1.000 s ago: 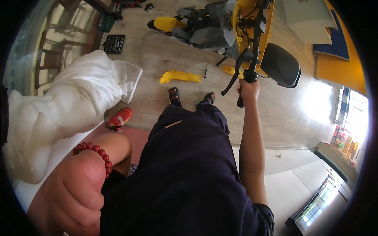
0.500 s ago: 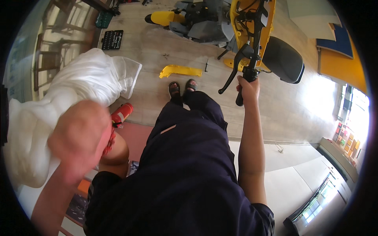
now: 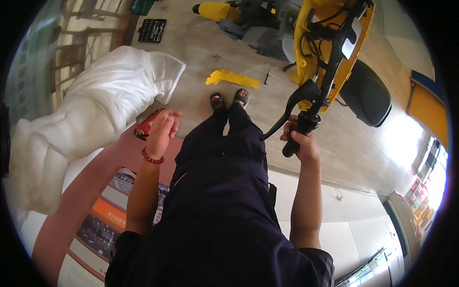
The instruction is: Inspecting and disassembling body panels of a yellow electric scooter.
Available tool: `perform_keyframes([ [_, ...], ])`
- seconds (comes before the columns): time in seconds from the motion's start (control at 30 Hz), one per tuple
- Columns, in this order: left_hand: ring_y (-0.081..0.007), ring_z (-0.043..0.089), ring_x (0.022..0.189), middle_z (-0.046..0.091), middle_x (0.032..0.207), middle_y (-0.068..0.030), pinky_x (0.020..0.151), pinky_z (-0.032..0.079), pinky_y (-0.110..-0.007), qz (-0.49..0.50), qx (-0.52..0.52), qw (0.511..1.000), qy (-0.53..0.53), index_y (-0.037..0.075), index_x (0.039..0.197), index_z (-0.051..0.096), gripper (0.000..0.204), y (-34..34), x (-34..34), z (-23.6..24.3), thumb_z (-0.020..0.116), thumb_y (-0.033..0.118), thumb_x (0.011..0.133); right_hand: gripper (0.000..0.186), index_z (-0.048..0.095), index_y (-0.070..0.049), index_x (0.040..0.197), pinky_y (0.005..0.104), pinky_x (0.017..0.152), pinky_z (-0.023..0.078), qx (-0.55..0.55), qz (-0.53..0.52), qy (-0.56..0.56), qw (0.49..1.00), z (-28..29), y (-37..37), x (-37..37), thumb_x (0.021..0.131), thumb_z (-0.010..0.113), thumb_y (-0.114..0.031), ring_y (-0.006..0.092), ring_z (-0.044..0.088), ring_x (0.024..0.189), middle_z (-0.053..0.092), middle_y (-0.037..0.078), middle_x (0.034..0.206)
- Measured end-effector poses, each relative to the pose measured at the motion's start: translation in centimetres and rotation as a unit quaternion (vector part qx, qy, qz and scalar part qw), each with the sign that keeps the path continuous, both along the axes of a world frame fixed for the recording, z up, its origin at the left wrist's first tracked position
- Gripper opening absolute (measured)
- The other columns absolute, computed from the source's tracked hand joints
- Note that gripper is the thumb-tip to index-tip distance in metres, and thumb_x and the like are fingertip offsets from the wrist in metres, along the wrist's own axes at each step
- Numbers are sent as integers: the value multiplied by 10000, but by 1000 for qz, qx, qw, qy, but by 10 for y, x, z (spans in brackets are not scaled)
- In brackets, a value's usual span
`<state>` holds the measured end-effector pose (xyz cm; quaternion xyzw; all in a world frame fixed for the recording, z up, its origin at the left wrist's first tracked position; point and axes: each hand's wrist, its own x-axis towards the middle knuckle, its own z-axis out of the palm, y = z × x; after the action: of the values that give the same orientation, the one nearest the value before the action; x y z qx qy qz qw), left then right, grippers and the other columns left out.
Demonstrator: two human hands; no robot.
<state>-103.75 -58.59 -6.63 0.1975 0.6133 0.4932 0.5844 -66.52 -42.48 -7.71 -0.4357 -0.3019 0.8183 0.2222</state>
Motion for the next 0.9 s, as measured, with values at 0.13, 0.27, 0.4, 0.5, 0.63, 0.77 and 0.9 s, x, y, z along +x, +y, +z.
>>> perform_keyframes([
  [0.13,-22,383,557,476,698,26,499,321,-168,-40,-7,999,6,40,1060,568,208,22,1,-14,446,182,969,495,510,7,1180,332,714,473,-12,-7,-54,998,15,2,-8,731,667,-131,177,567,734,556,68,825],
  [0.27,-39,409,534,472,650,22,495,332,-175,-77,-26,996,43,24,1022,569,210,54,-5,-35,460,195,966,449,528,27,1158,282,695,446,12,-52,-225,973,29,-1,-22,742,645,-91,151,571,719,552,43,785],
  [0.4,-40,423,529,482,656,20,486,348,-181,-122,-36,986,106,30,1014,571,184,99,-33,-68,466,172,961,394,527,18,1169,258,698,439,78,-77,-288,951,25,-14,-22,791,612,-52,131,573,721,561,34,806],
  [0.5,-50,452,530,512,686,8,487,374,-187,-125,-66,987,76,22,1045,576,204,141,-63,-104,477,177,958,491,509,-15,1189,355,756,475,22,-182,-106,977,12,-38,1,923,525,-428,198,580,786,580,79,889],
  [0.63,-76,519,591,576,768,-34,538,429,-198,-142,-102,984,40,10,1175,549,302,208,-99,-171,499,172,926,444,502,-131,1232,432,831,463,-156,-500,-152,838,-28,-79,20,956,417,-469,223,567,945,589,84,1064],
  [0.77,-163,611,773,624,993,-126,693,492,-266,-193,-101,964,151,34,1291,489,457,271,-115,-249,544,186,864,397,450,-103,1323,374,805,498,-156,-300,-340,878,-84,-91,-40,952,506,-234,200,575,949,562,88,1128],
  [0.9,-267,608,1028,584,1204,-170,862,472,-330,-241,-65,926,282,77,1353,420,547,322,-111,-315,584,176,841,571,293,-88,1423,325,853,487,61,-212,-390,894,-132,-28,-124,920,562,-96,212,544,1064,416,153,1327],
])
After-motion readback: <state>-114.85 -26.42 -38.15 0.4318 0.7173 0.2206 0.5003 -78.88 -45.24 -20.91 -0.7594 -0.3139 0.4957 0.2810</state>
